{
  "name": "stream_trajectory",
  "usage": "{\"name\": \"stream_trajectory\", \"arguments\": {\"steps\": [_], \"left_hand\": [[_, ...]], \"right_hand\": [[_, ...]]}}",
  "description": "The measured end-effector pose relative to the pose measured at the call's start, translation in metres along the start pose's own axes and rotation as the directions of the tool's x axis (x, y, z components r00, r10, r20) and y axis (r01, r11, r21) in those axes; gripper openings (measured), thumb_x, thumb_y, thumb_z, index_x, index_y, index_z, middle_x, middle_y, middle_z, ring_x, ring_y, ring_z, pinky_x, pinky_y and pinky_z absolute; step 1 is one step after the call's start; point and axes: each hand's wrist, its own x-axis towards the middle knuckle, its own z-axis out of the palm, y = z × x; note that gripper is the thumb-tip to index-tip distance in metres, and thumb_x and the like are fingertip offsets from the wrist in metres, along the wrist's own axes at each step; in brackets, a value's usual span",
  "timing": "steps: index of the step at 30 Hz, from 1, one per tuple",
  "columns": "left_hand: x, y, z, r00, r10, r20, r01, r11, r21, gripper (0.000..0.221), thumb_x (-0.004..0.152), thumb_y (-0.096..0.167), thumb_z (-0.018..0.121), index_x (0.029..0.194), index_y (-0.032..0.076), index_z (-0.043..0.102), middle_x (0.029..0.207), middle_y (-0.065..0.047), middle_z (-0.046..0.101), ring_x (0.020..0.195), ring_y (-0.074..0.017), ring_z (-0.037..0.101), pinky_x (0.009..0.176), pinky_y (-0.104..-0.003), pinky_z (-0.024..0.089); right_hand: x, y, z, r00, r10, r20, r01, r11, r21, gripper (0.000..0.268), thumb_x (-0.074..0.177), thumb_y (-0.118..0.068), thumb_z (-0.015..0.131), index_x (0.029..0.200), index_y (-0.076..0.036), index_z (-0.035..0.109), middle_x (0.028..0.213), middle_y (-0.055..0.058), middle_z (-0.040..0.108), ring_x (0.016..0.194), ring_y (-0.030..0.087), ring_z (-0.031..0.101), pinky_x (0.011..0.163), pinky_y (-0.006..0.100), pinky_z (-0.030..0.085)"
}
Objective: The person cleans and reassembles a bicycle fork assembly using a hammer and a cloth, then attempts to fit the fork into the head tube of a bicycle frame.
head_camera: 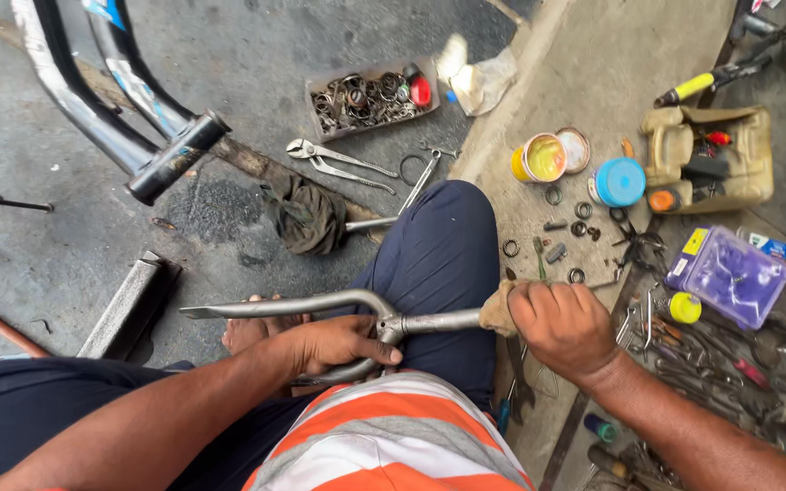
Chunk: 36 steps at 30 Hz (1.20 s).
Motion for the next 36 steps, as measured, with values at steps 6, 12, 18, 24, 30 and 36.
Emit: {"name": "stream_trajectory", "arguments": {"steps": [6, 12, 18, 24, 30, 36], "left_hand": [[0.002, 0.003, 0.018, 0.965, 0.223, -0.134, -0.208, 0.971, 0.117, 0.049, 0.079, 0.010, 0.084, 0.120, -0.001, 0.058, 0.085, -0.011, 0.070, 0.073, -0.0184, 0.068, 0.065, -0.032, 0.056], [0.002, 0.008, 0.032, 0.775, 0.597, -0.204, -0.232, 0.570, 0.788, 0.043, 0.078, 0.027, 0.086, 0.106, 0.003, 0.065, 0.084, -0.013, 0.070, 0.079, -0.0286, 0.070, 0.074, -0.042, 0.055], [-0.011, 0.023, 0.038, 0.676, 0.735, 0.053, -0.112, 0.032, 0.993, 0.040, 0.095, 0.037, 0.070, 0.120, 0.006, 0.065, 0.093, -0.019, 0.070, 0.086, -0.0389, 0.070, 0.078, -0.049, 0.055], [-0.040, 0.066, 0.028, 0.670, 0.737, -0.085, -0.040, 0.150, 0.988, 0.055, 0.086, 0.048, 0.076, 0.120, 0.005, 0.068, 0.095, -0.019, 0.072, 0.086, -0.0384, 0.070, 0.071, -0.049, 0.054], [-0.094, 0.094, -0.026, 0.739, 0.501, -0.451, -0.046, 0.705, 0.708, 0.047, 0.079, 0.044, 0.081, 0.102, 0.004, 0.073, 0.080, -0.010, 0.072, 0.069, -0.0189, 0.067, 0.062, -0.037, 0.054], [-0.142, 0.084, -0.058, 0.703, 0.410, -0.581, 0.016, 0.807, 0.590, 0.040, 0.082, 0.035, 0.081, 0.094, -0.001, 0.068, 0.071, -0.011, 0.071, 0.058, -0.0172, 0.065, 0.051, -0.034, 0.052]], "right_hand": [[-0.005, 0.009, 0.018, 0.900, 0.184, 0.394, -0.273, 0.944, 0.183, 0.013, 0.077, -0.015, 0.073, 0.086, -0.009, 0.065, 0.073, 0.007, 0.060, 0.069, 0.026, 0.063, 0.061, 0.043, 0.051], [-0.009, 0.033, 0.045, 0.474, 0.027, 0.880, -0.622, 0.718, 0.313, 0.027, 0.064, -0.019, 0.084, 0.090, -0.017, 0.074, 0.078, 0.009, 0.075, 0.077, 0.032, 0.072, 0.069, 0.045, 0.055], [-0.028, 0.032, 0.086, 0.235, -0.434, 0.870, -0.873, 0.298, 0.385, 0.026, 0.065, -0.014, 0.079, 0.090, -0.014, 0.077, 0.078, 0.003, 0.079, 0.071, 0.019, 0.072, 0.069, 0.037, 0.059], [-0.029, 0.053, 0.095, 0.436, -0.199, 0.878, -0.789, 0.385, 0.479, 0.056, 0.066, -0.030, 0.091, 0.114, -0.014, 0.066, 0.097, 0.005, 0.076, 0.088, 0.016, 0.073, 0.079, 0.035, 0.058], [-0.106, 0.105, 0.112, 0.223, 0.398, 0.890, -0.846, 0.533, -0.026, 0.086, 0.081, -0.058, 0.086, 0.140, -0.005, 0.054, 0.123, 0.026, 0.067, 0.115, 0.041, 0.067, 0.098, 0.049, 0.053], [-0.047, 0.068, 0.114, 0.759, 0.480, 0.440, -0.571, 0.816, 0.094, 0.063, 0.086, -0.042, 0.077, 0.138, -0.009, 0.065, 0.123, 0.028, 0.064, 0.109, 0.044, 0.063, 0.090, 0.050, 0.054]]}}
